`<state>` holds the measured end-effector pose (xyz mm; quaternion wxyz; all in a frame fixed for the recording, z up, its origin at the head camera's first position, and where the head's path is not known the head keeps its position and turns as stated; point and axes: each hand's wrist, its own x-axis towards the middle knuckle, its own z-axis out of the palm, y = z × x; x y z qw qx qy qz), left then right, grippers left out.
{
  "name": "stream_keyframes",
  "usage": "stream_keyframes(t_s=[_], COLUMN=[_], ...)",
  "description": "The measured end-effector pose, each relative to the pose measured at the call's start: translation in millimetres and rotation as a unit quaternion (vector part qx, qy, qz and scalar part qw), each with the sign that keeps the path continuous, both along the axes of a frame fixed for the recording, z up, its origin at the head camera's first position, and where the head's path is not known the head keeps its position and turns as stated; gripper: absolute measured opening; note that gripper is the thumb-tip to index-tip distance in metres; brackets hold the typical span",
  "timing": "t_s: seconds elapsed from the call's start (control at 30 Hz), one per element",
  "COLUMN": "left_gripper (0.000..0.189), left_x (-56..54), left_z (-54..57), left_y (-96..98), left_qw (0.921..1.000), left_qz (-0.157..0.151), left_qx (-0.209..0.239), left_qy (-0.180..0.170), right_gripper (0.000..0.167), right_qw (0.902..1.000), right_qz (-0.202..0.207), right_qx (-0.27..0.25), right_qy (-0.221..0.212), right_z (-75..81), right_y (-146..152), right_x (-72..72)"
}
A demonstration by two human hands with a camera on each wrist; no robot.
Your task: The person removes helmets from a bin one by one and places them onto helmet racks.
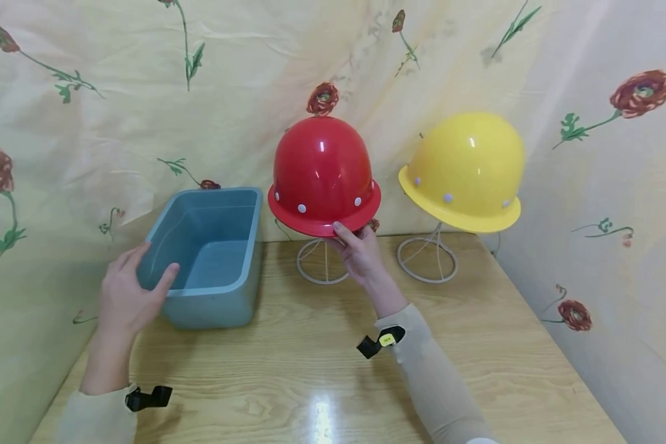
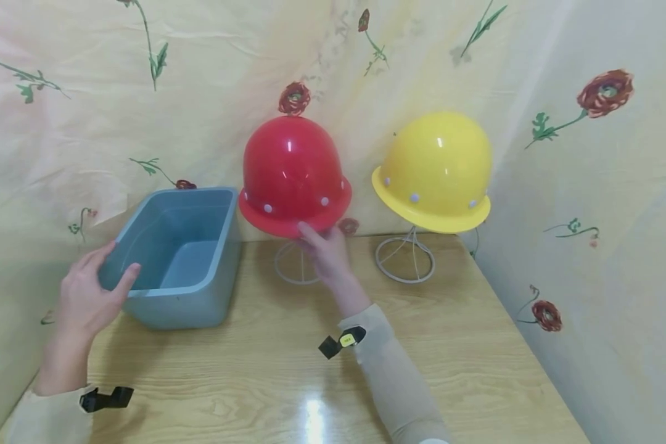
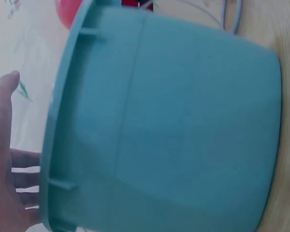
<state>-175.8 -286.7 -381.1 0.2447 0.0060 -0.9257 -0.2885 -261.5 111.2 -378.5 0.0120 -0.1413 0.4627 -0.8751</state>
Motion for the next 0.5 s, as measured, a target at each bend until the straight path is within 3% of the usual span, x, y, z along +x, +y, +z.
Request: stream_keyframes(t_s=[0.2, 0.33, 0.43, 0.5], left_gripper=[0.074, 0.071, 0.07, 0.07], left_x=[6.5, 12.8, 18.8, 23.2], left_z=[5.5, 8.7, 8.1, 5.5], left_y=[17.8, 31.6, 45.5, 57.0], left_qw=[0.9985, 0.9957, 0.9916, 0.9864], left_qz=[-0.028, -0.058, -0.087, -0.114], left_qx=[-0.002, -0.002, -0.005, -0.008], left_qy=[0.047, 0.073, 0.096, 0.118], right_gripper=[0.038, 0.041, 0.045, 0.043], right_qw=[0.9959, 0.9827, 0.9557, 0.9248], right_qz=[0.035, 0.064, 0.082, 0.082], right_qx=[0.083, 0.174, 0.281, 0.365], right_qy=[0.008, 0.006, 0.03, 0.067], right_z=[0.9, 2.3, 2.1, 1.5], right_y=[11.5, 28.5, 44.9, 55.4], right_x=[2.7, 7.4, 11.0, 14.9])
